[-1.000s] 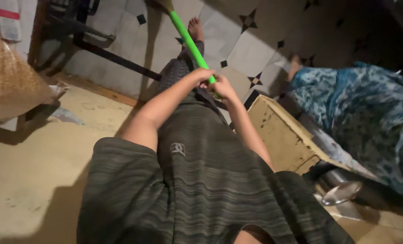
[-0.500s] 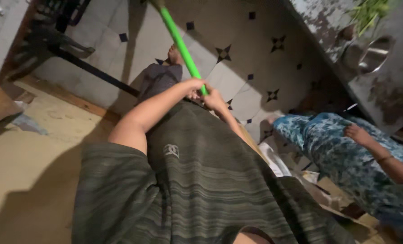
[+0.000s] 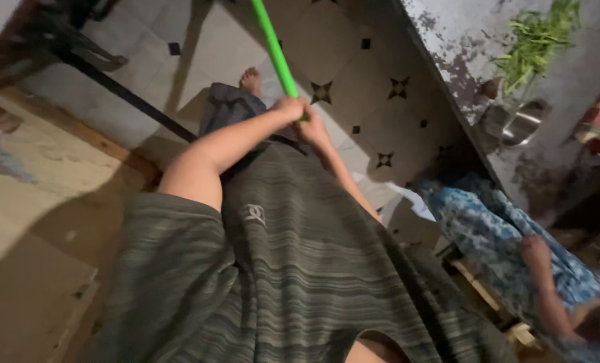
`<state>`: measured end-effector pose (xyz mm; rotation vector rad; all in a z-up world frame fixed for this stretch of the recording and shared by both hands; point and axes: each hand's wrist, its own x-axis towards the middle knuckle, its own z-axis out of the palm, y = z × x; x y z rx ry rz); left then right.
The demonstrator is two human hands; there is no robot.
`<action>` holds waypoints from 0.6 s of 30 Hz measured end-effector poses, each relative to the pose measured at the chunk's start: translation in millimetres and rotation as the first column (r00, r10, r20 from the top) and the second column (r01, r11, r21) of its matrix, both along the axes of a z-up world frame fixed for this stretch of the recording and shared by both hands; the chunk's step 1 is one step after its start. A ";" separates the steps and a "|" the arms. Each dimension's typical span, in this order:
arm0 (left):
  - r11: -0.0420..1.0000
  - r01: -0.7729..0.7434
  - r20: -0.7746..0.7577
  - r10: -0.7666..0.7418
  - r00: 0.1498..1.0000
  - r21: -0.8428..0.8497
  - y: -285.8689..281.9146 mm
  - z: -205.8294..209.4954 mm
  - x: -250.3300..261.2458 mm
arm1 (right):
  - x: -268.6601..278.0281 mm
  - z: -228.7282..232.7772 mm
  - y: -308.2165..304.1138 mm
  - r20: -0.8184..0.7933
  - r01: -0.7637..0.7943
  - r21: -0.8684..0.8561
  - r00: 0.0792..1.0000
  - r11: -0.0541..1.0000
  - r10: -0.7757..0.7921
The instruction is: The person sweeps the floor using a broom, moving it across the tiled surface in a back-and-forth motion.
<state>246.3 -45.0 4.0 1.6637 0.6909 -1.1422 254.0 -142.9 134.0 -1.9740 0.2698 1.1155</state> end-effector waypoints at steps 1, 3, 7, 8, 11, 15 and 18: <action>0.994 -0.083 0.007 0.082 0.997 0.073 -7.5 5.0 2.6 | 5.6 1.8 -7.4 0.096 -0.109 0.026 0.990 0.994 0.106; 0.952 -0.177 -0.193 0.131 0.973 -0.248 -32.3 17.3 4.4 | -4.1 22.5 -37.1 -0.139 0.129 0.272 0.986 0.954 -0.094; 0.911 0.130 -0.287 -0.255 0.923 -0.391 -96.6 40.6 -3.0 | -20.6 73.9 -128.8 -0.357 0.275 0.095 0.906 0.957 -0.225; 0.912 0.118 -0.292 -0.245 0.925 -0.393 -110.6 44.3 -5.6 | -24.6 74.3 -145.8 -0.357 0.279 0.087 0.905 0.957 -0.231; 0.932 0.054 -0.281 -0.163 0.946 -0.359 -135.8 50.1 -12.4 | -46.3 50.0 -170.6 -0.386 0.322 -0.002 0.873 0.947 -0.298; 0.969 0.001 -0.168 -0.044 0.985 -0.248 -128.2 40.9 2.8 | -48.3 7.2 -143.4 -0.220 0.265 0.004 0.941 0.964 -0.258; 0.989 -0.029 -0.038 0.024 0.999 -0.144 -109.9 31.9 15.2 | -19.7 -5.5 -110.8 0.014 0.068 -0.110 0.998 0.992 -0.067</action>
